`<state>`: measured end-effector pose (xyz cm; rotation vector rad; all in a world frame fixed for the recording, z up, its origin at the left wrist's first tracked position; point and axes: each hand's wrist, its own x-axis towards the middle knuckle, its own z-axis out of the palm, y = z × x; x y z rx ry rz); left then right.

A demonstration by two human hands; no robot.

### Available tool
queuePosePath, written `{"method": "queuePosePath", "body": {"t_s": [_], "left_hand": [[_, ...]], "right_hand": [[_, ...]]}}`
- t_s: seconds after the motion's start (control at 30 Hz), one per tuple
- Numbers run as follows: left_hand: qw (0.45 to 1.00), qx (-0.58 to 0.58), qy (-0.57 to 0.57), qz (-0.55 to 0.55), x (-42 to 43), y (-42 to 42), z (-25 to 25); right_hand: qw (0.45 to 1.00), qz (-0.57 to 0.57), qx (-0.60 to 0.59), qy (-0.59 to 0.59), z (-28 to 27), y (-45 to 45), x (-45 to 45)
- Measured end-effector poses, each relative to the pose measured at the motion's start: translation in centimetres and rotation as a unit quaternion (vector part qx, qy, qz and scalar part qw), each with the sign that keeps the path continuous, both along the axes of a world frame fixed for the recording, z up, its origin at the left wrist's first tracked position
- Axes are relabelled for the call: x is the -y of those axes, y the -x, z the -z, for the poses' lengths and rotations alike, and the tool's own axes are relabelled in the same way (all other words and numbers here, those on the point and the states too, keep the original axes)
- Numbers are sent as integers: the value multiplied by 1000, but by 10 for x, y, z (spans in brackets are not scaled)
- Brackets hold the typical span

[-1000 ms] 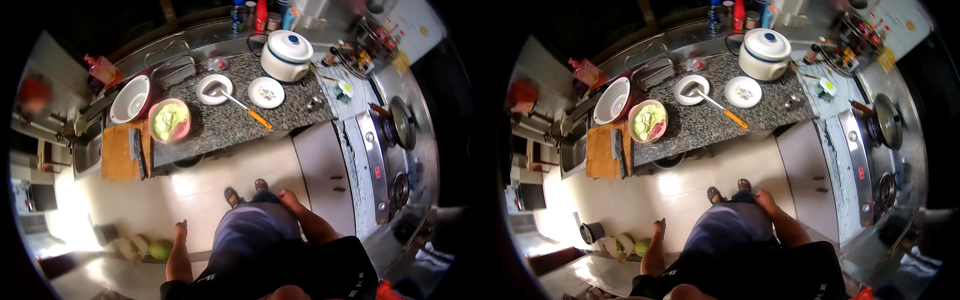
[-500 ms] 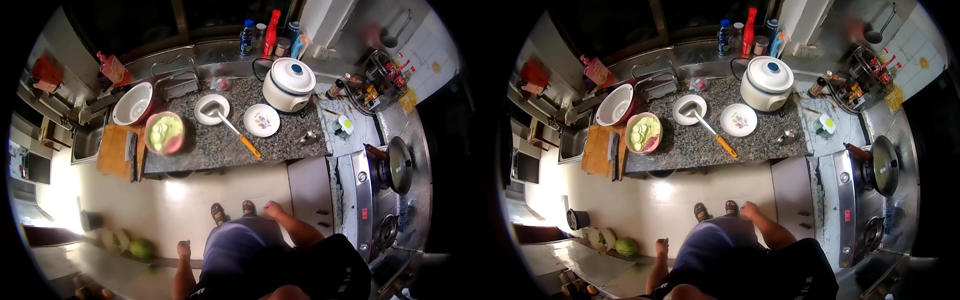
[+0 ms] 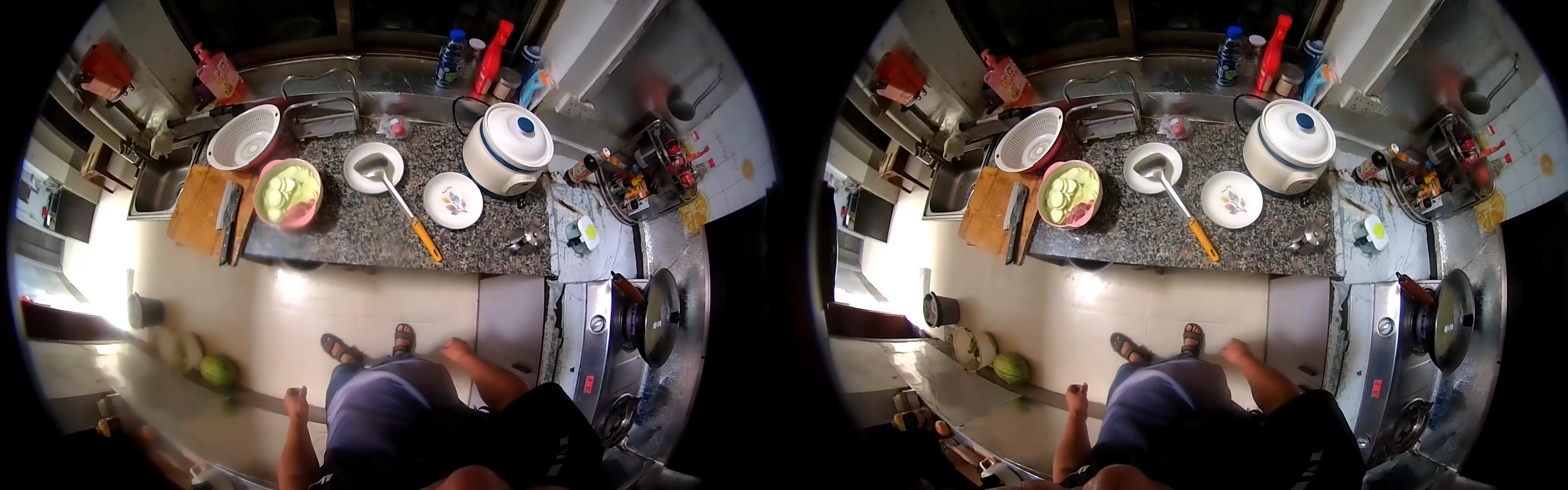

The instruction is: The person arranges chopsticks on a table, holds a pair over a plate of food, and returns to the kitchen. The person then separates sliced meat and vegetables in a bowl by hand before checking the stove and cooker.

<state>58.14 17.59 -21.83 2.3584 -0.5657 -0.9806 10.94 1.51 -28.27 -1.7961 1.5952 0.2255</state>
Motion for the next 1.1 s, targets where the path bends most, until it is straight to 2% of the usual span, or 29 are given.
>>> {"method": "queuePosePath", "body": {"t_s": [0.07, 0.13, 0.3, 0.37, 0.4, 0.47, 0.53, 0.63, 0.7, 0.77, 0.87, 0.9, 0.97, 1.0, 1.03, 1.1], "left_hand": [[1000, 10, -14, 8, -18, -6, 9], [999, 19, -23, 20, -31, -19, 23], [998, -61, -14, -9, -43, -70, 54], [997, -70, -8, -5, -48, -99, 57], [997, -78, 0, -4, -44, -112, 60], [996, -88, 11, 2, -38, -142, 56], [998, -66, -6, 5, -35, -166, 35], [999, -51, -13, 1, -59, -229, 95], [999, -52, 8, -7, -64, -248, 94], [998, -55, 32, -19, -65, -264, 93], [998, -52, 25, -27, -71, -276, 96], [998, -58, 20, -29, -70, -277, 96], [996, -72, -3, -43, -79, -279, 95], [995, -80, -20, -56, -81, -279, 89], [992, -107, 5, -63, -78, -274, 62], [990, -128, 26, -61, -97, -288, 80]], "right_hand": [[995, 87, -10, -48, -6, -12, 2], [996, 82, -9, -40, -25, -29, 9], [995, 88, -12, -45, -42, -80, 15], [1000, -8, -13, 1, -48, -105, 12], [1000, -6, -17, 7, -54, -120, 14], [996, 75, 5, -45, -67, -164, 10], [998, 62, 25, -13, -50, -199, 3], [995, 58, 68, 38, -57, -246, 2], [992, 74, 89, 55, -71, -271, -3], [992, 106, 73, 8, -81, -289, 1], [997, 69, 16, -34, -83, -298, 6], [997, 65, 13, -38, -64, -294, 3], [997, 44, 1, 62, -24, -288, -4], [998, 53, -10, 11, -42, -294, -3], [997, 60, -21, -41, -75, -307, 1], [996, 89, -5, -17, -84, -322, -4]]}}
